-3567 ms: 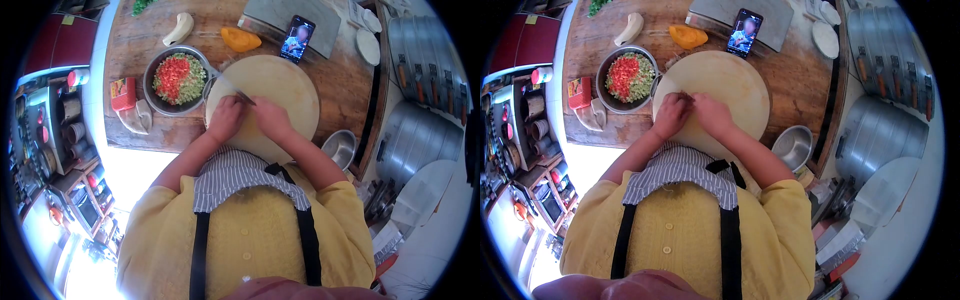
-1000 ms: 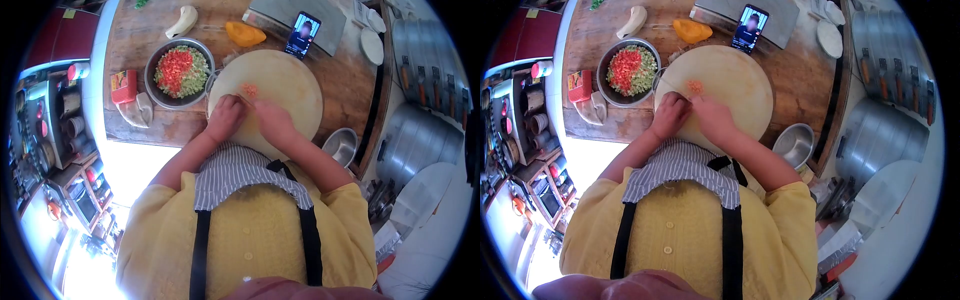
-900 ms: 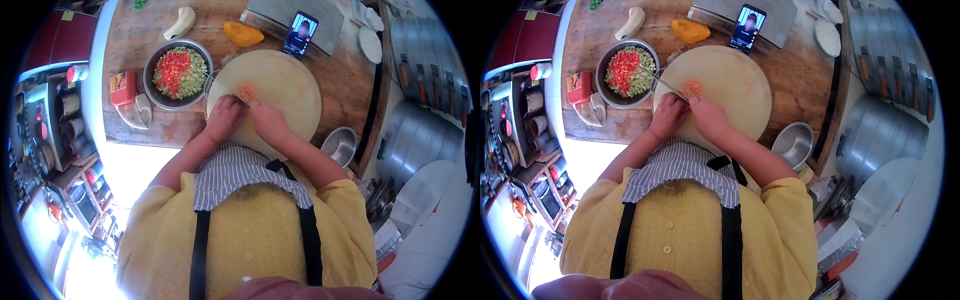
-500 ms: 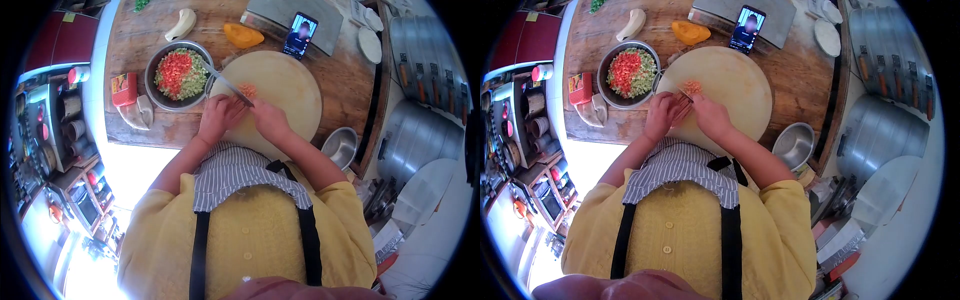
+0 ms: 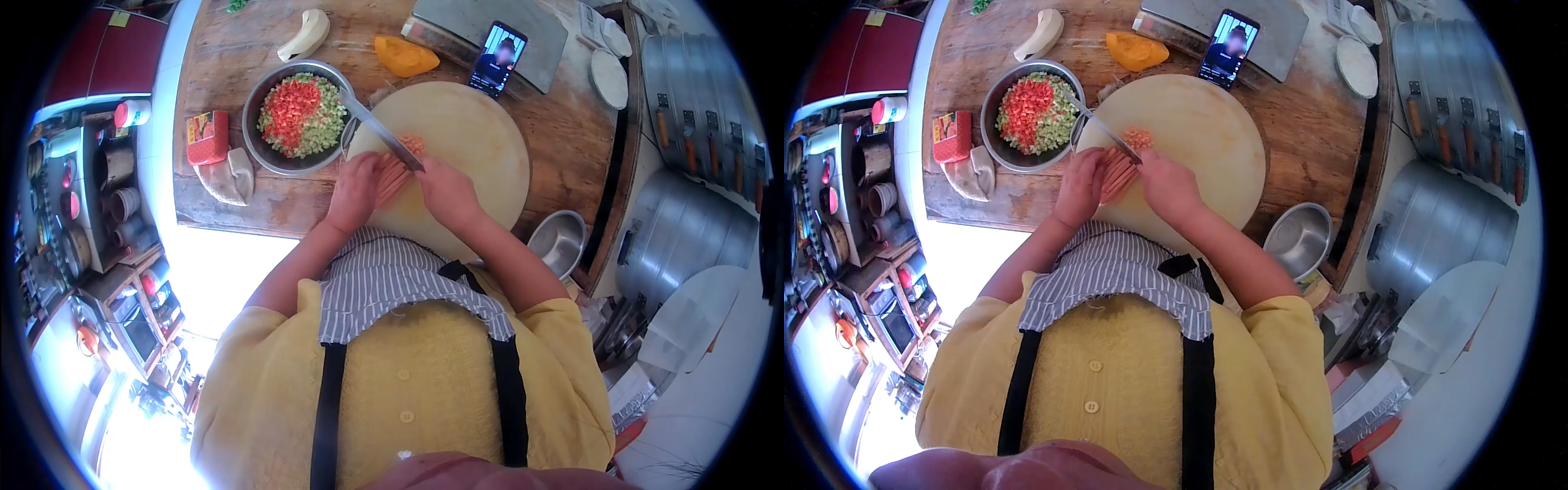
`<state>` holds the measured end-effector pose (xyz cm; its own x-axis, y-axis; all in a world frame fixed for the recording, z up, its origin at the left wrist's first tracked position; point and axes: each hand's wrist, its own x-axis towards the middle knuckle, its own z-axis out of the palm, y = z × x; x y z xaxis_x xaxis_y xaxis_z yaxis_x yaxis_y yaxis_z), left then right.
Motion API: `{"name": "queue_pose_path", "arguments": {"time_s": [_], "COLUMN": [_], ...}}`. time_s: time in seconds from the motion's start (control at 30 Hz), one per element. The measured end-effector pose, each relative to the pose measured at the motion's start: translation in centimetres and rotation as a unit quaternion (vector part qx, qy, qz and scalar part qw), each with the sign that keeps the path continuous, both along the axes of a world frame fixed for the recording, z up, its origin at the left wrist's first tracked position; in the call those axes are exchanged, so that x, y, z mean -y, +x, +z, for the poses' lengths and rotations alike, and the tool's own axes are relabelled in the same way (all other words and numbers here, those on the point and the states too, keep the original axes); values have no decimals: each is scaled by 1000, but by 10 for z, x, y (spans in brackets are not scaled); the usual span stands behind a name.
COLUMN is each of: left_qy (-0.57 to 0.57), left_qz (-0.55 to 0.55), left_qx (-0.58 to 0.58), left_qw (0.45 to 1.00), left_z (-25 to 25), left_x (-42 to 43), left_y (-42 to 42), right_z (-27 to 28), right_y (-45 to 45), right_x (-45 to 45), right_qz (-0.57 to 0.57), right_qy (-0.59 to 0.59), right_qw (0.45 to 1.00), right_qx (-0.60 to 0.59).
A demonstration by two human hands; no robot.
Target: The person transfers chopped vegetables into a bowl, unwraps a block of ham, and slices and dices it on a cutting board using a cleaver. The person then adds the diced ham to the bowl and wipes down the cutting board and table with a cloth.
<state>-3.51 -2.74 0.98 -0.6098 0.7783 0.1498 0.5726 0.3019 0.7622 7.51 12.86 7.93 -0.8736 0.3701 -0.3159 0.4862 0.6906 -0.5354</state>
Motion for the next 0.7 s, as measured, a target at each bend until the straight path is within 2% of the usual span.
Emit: {"name": "queue_pose_path", "arguments": {"time_s": [0.1, 0.17, 0.3, 0.37, 0.5, 0.57, 0.7], "left_qy": [-7, -50, -51, -53, -17, -24, -37], "left_qz": [4, -61, -112, -43, -42, -87, -53], "left_qx": [17, -19, -99, -6, 6, 31, 37], "left_qw": [1000, 997, 987, 998, 999, 995, 997], "left_z": [13, 27, 22, 14, 5, 2, 4], "left_x": [-4, -7, -1, -1, -3, -1, 2], "left_y": [5, 9, 6, 6, -2, -8, -12], "right_z": [0, -2, -8, -8, -8, -7, 1], "right_y": [0, 1, 3, 3, 3, 3, 1], "right_x": [1, 1, 2, 2, 3, 3, 3], "right_qz": [2, 6, 17, 17, 13, 12, 0], "right_qy": [10, 17, 27, 29, 26, 28, 5], "right_qw": [1000, 1000, 999, 999, 999, 999, 1000], "right_qx": [3, 0, -10, -19, -20, -16, -5]}}
